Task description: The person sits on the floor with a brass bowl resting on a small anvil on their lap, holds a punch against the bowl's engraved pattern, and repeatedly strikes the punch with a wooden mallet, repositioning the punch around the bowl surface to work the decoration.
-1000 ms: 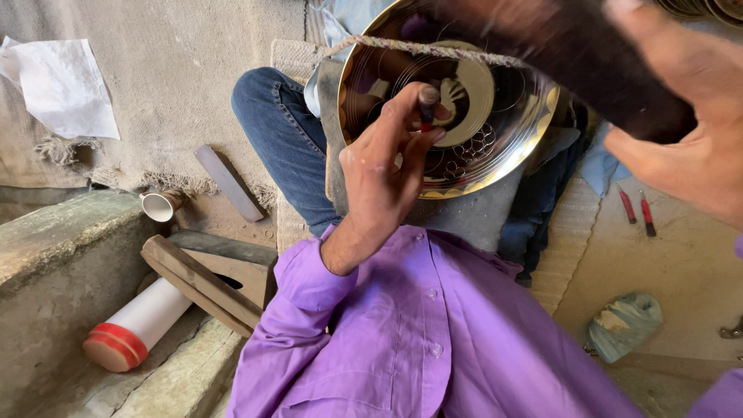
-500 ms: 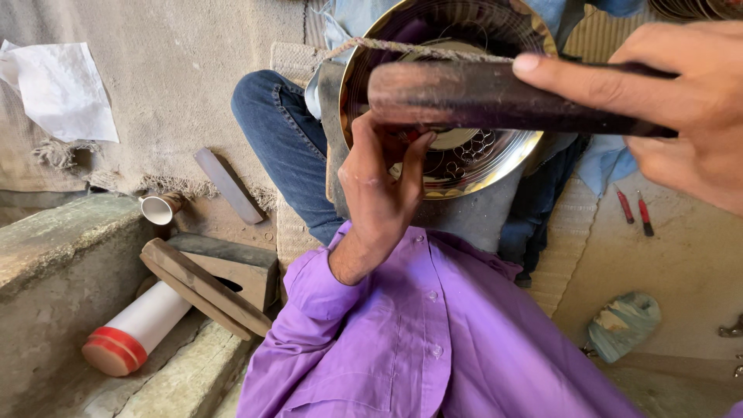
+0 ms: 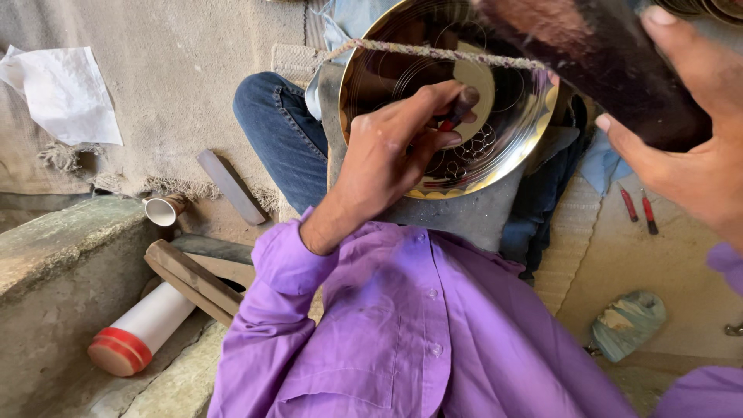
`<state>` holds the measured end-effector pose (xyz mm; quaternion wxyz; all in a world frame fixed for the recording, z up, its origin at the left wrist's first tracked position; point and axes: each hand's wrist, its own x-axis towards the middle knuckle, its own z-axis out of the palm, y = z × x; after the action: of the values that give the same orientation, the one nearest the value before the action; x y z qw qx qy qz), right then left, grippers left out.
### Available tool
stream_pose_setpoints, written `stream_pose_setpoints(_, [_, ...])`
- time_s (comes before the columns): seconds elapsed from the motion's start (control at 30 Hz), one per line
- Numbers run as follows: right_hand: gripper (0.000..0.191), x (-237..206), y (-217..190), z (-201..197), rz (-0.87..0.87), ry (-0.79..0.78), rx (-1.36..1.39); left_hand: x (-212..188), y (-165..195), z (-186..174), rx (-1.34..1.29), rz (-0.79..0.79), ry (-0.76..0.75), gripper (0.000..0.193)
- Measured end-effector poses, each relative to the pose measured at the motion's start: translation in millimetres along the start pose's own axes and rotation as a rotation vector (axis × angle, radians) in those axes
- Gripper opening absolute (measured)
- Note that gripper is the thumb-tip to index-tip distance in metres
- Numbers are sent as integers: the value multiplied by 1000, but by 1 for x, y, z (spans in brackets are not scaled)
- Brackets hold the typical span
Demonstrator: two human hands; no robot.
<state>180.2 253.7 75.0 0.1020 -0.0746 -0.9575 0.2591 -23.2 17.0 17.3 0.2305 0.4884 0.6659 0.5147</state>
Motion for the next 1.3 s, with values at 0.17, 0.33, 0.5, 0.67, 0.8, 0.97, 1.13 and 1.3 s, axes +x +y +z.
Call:
stream_pose_setpoints(0.17, [47, -65, 27, 29, 376, 93, 291, 10, -7, -6, 105, 76, -119, 51])
stream_pose_setpoints(0.33, [14, -109, 38, 33, 724, 86, 384, 10, -10, -9, 98, 101, -159, 53])
stream_pose_setpoints(0.5, [15, -89, 5, 31, 589, 136, 424, 9, -9, -11, 86, 74, -182, 51])
stream_pose_setpoints(0.67, [64, -44, -18, 32, 200, 97, 107, 17, -10, -12, 116, 177, -220, 49])
stream_pose_setpoints(0.8, [80, -43, -30, 39, 260, 102, 116, 24, -11, -11, 119, 121, -321, 50])
stream_pose_setpoints(0.97, [92, -62, -37, 50, 463, 182, 364, 31, -15, -14, 76, 177, -405, 53])
stream_pose_setpoints(1.13, [90, -79, -44, 64, 751, 277, 684, 37, -18, -15, 24, 239, -480, 51])
stream_pose_setpoints(1.3, [78, -100, -53, 86, 577, 261, 292, 47, -20, -17, -12, 284, -625, 58])
